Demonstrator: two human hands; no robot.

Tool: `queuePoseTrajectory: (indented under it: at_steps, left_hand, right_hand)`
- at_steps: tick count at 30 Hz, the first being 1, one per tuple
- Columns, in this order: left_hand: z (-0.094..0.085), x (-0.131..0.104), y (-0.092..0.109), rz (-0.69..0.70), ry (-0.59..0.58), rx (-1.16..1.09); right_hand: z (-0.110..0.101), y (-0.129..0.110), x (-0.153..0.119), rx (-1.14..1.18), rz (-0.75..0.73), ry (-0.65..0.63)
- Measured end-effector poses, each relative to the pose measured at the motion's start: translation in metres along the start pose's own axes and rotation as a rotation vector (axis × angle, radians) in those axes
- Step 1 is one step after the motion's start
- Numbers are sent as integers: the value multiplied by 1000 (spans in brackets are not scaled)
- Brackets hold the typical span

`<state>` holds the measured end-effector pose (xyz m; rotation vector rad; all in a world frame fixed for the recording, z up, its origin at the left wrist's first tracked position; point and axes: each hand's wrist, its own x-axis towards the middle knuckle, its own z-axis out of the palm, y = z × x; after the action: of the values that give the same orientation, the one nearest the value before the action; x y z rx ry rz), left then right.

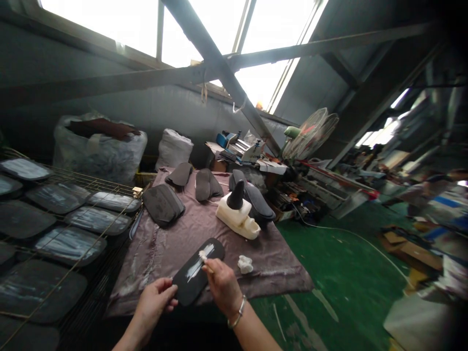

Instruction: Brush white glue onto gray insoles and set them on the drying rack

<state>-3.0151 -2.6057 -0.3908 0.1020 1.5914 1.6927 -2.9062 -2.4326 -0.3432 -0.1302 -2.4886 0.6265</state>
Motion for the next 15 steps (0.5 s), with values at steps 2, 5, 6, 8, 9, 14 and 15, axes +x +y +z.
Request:
queuePoseTrajectory:
  at_steps: [2, 5, 6, 8, 9, 14, 15]
  left_hand:
    - [-2, 3, -2, -12, -21, 2]
    - [-2, 1, 0, -3, -13, 4]
    - [-2, 0, 1, -4, -5, 6]
    - [-1, -2, 3, -13, 2, 6]
    - [-1, -2, 3, -17, 2, 5]
    - [-2, 4, -3, -12, -9, 24]
    - [-3, 5, -5, -12, -11, 32]
  right_hand:
    - [7, -20, -10, 91, 51, -26]
    - [11, -31, -12, 278, 282, 18]
    - [9, -26, -9, 315, 366, 28]
    - [2, -5, 1, 303, 485, 62]
    - [-3, 8, 6, 251, 509, 100]
    - [-29, 48, 21, -105, 294, 271]
    - [-29, 44, 19, -145, 214, 248]
